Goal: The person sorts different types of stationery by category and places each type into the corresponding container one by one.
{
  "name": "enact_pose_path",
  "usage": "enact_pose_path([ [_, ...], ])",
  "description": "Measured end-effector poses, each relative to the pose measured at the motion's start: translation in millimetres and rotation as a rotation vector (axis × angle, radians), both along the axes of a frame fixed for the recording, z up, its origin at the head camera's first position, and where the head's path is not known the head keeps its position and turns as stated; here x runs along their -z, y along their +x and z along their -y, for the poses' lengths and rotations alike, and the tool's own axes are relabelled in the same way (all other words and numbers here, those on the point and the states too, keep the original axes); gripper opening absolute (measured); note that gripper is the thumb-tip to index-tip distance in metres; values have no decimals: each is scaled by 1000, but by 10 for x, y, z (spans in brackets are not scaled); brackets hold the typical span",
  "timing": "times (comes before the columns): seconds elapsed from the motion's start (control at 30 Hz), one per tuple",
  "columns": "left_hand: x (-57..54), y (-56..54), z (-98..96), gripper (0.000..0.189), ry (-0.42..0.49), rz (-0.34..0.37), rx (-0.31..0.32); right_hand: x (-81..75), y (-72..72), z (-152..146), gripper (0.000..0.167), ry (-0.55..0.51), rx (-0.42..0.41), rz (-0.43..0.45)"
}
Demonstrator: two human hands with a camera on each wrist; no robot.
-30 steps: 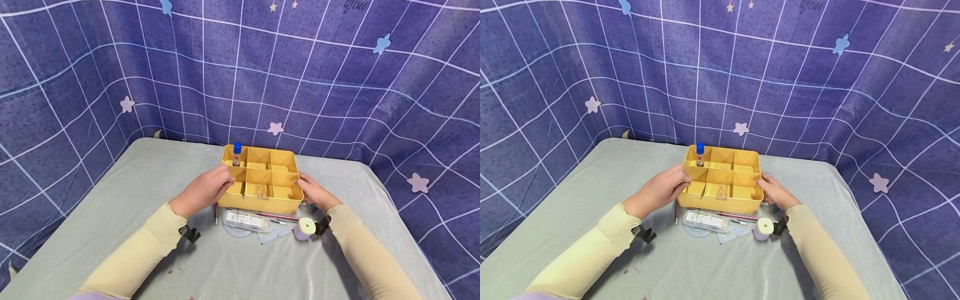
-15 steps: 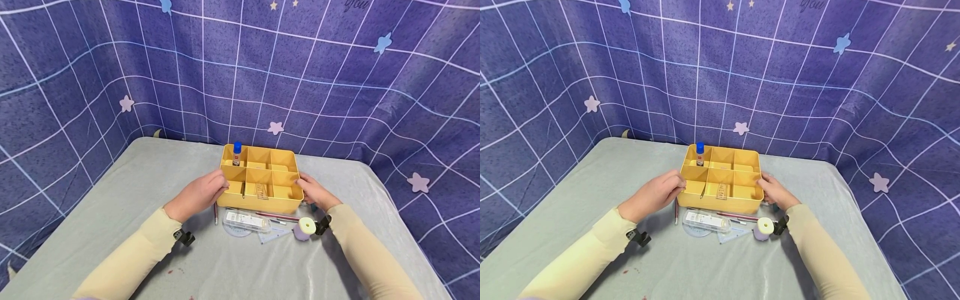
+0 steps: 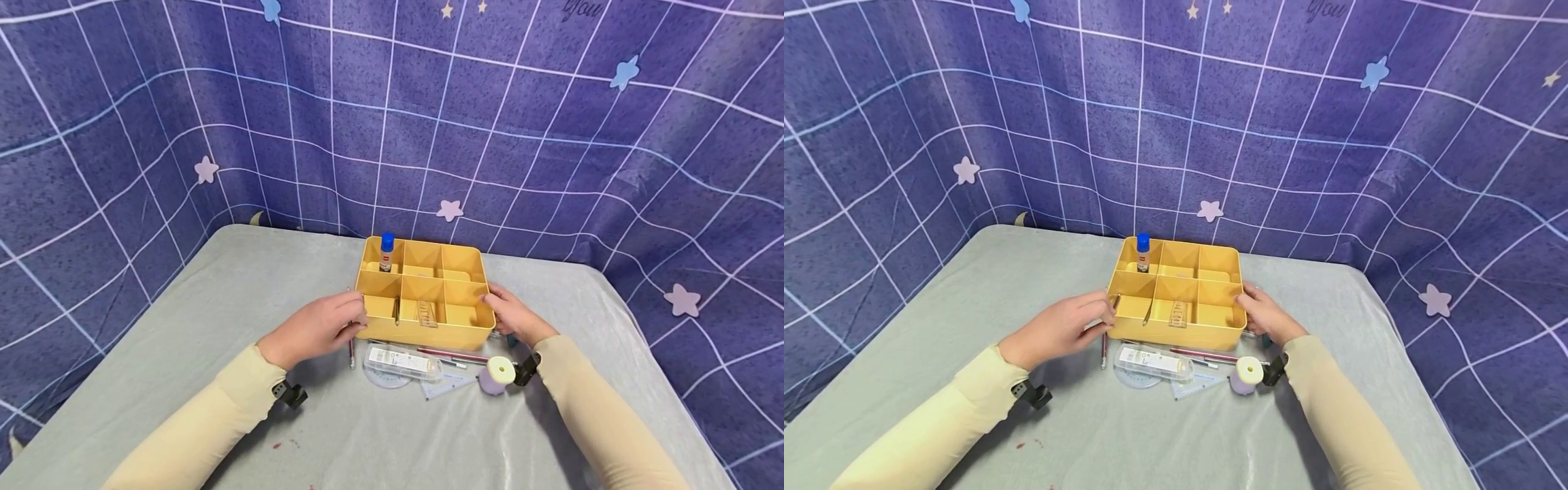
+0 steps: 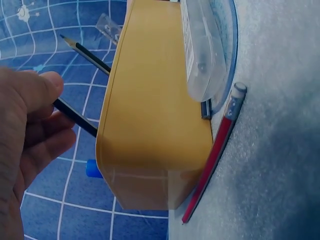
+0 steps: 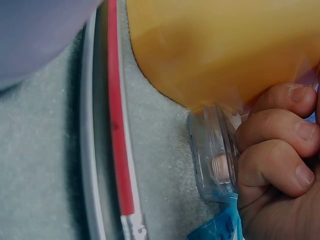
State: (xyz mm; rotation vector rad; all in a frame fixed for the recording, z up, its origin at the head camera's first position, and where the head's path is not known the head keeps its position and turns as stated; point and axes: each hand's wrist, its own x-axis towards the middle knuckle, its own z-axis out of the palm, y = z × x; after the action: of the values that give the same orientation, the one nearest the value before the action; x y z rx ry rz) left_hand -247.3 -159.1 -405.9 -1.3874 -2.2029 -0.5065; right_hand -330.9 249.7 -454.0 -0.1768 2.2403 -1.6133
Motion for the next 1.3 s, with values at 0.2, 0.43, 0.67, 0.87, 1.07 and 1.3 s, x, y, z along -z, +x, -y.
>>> enact_pose_path([
  [0.2,8,-15,30,24,25,33,4,-7,2,-10,56,8,3,0],
  [0.43,24,-31,53,20,40,63,-14,12,-19,-19,56,2,7,-5],
  [0.67,33,-51,82,18,49,86,-25,30,-31,-27,53,-7,2,-4],
  [0.87,59,-82,134,19,48,117,-69,48,-33,-29,52,-22,-10,-7],
  [1.07,53,-181,210,24,101,136,-250,42,-30,-18,49,-30,3,5],
  [1.3,-53,-488,197,15,200,362,-656,33,-27,-8,50,-26,-5,-6],
])
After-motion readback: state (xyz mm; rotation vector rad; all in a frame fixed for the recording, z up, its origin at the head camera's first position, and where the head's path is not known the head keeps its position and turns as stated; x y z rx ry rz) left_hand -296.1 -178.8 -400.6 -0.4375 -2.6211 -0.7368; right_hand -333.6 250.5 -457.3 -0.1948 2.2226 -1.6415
